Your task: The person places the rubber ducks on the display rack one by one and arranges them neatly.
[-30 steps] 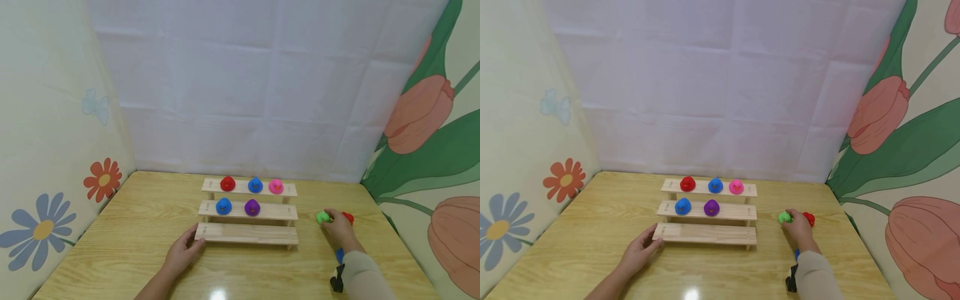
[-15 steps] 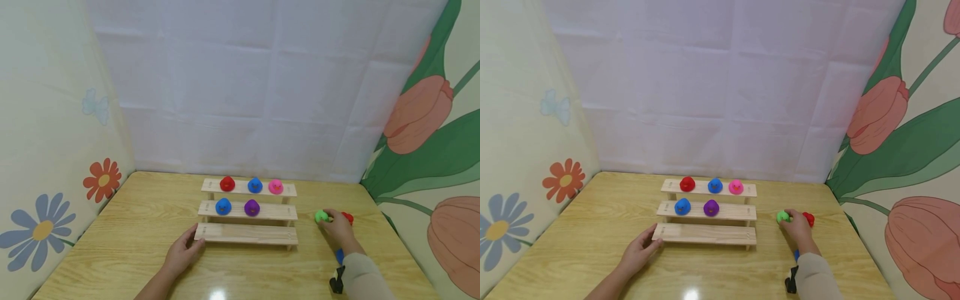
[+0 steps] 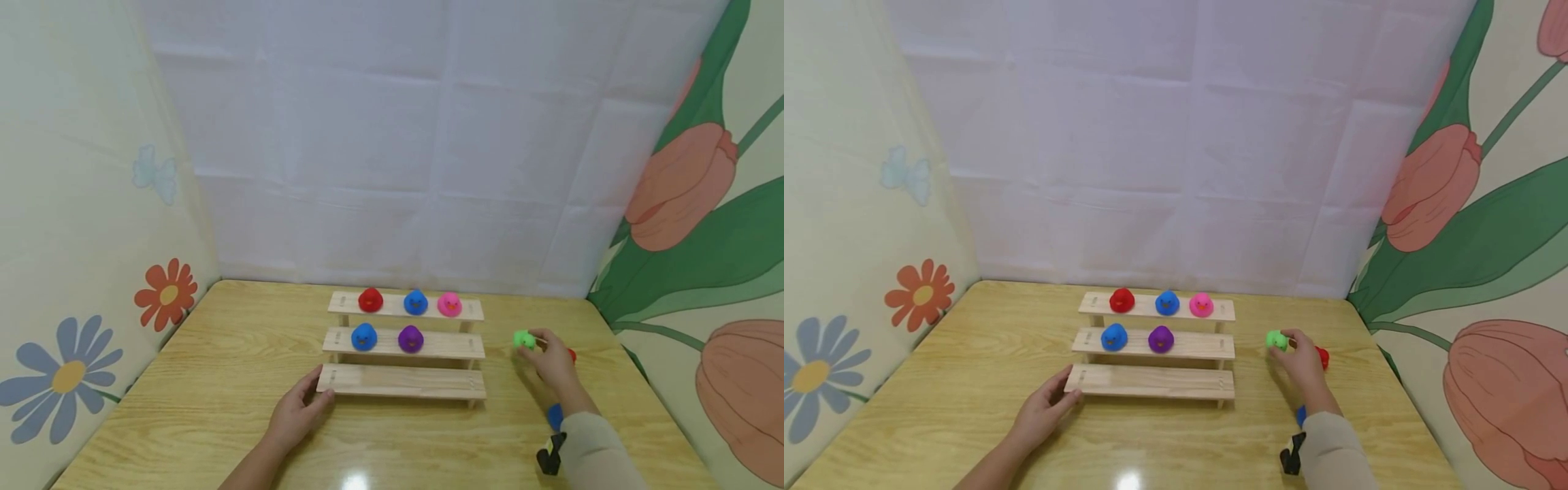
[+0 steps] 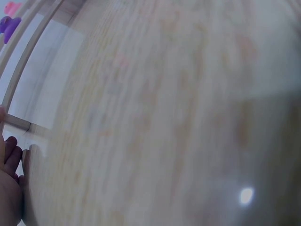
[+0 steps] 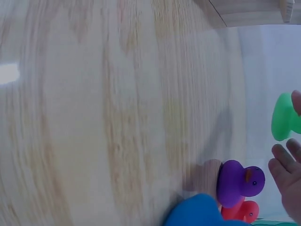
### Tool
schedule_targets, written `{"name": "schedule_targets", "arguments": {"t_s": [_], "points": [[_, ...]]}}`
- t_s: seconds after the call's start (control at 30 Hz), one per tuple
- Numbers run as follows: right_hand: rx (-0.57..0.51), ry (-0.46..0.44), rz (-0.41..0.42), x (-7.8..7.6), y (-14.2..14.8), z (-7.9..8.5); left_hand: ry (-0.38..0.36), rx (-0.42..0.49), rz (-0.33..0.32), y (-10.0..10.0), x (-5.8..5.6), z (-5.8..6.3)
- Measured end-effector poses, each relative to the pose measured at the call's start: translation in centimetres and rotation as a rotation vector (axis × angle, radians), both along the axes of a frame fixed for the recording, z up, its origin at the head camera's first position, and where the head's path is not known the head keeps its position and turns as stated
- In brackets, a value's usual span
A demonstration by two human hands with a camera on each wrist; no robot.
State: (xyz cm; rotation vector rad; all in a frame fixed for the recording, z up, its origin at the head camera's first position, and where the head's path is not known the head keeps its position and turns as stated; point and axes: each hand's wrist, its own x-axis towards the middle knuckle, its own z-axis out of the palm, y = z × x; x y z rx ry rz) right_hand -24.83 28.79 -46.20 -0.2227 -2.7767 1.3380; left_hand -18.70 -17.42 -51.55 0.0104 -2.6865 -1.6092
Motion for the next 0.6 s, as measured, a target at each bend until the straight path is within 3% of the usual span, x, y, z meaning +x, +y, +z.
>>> {"name": "schedule_targets", "arguments": {"t_s": [0.37,0.6], "points": [[-0.090,0.008,-0.009,0.1,-0.5,0.1,0.002,0.004,-0.002,-0.1,-0.1,-0.2],[-0.145,0.067,0.022,0.2,-1.4,0.9,0.002,0.002,-0.002,-0.1,-0.2,-0.2]]}}
